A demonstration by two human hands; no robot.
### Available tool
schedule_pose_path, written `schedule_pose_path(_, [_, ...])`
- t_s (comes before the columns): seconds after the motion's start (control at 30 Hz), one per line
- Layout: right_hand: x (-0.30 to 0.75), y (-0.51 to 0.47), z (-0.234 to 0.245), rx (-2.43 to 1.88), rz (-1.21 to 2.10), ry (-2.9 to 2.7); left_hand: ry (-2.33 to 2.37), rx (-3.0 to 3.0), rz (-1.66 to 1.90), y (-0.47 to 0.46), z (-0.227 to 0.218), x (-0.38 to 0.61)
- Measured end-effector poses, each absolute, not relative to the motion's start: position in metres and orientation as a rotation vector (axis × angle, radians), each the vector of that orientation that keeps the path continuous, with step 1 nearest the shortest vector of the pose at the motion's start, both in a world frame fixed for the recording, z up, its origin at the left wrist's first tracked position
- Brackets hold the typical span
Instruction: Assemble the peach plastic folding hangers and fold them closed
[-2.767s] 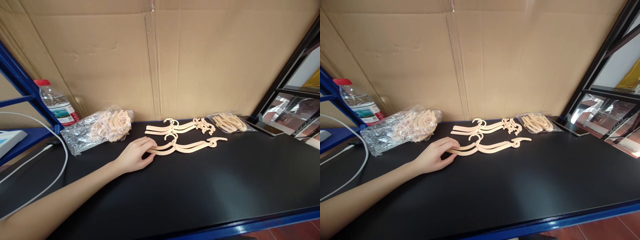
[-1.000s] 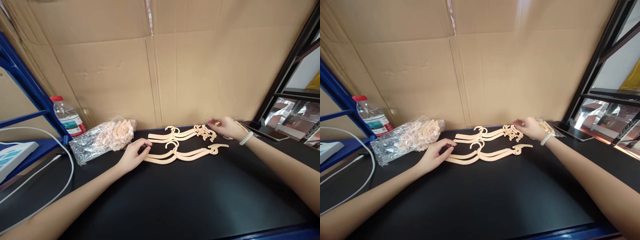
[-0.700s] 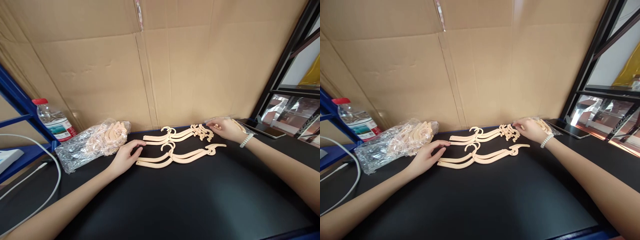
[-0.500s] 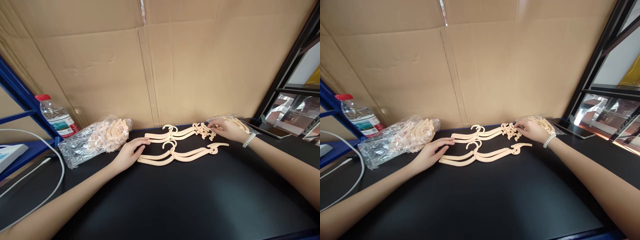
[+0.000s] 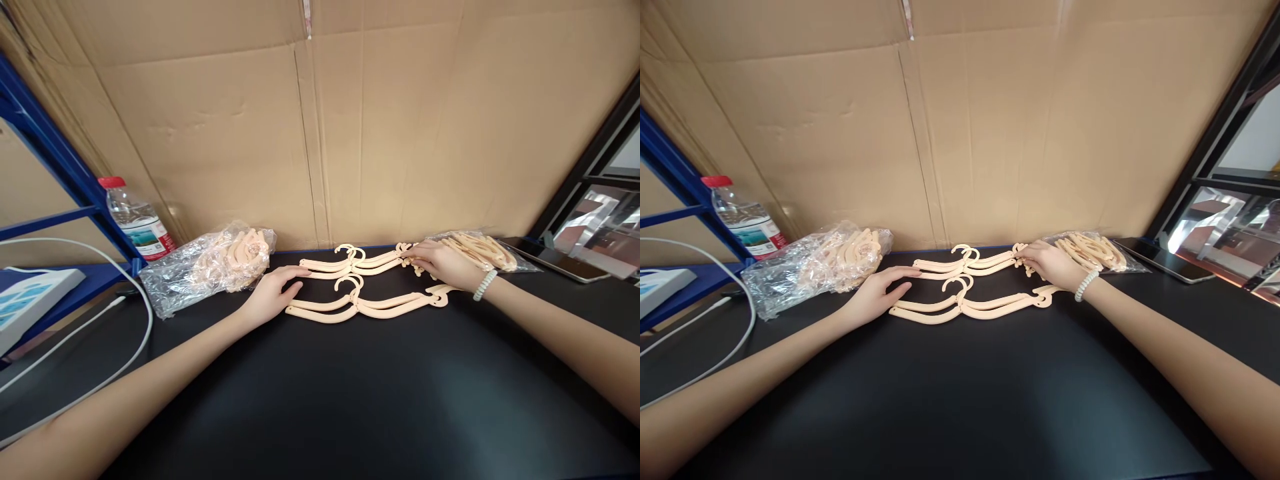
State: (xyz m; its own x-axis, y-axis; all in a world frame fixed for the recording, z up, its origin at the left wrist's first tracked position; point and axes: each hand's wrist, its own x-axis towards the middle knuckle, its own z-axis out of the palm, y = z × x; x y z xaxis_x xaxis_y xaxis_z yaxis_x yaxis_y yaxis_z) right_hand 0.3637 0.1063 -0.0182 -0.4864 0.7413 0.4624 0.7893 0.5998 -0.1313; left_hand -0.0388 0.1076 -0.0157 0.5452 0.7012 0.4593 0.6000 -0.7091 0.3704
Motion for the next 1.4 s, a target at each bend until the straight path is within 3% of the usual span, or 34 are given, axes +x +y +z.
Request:
schedule_pose_path(0.5, [0.367,0.102,-0.019,-1.281,-0.134,-1.782,1.244,2.472,0.959,0.122,-0.023,-0.041])
schedule_pose_path(0.73, [0.352,0.091,-0.006,-1.139,0.216,-1.355,1.243,2.439,0.965,0.122,-0.021,-0.04])
schedule_pose_path(1.4, [0.33,0.054,0.01,-0.984,0.668,-1.03,1.106,1.757,1.262,0.1,-0.014,-0.035])
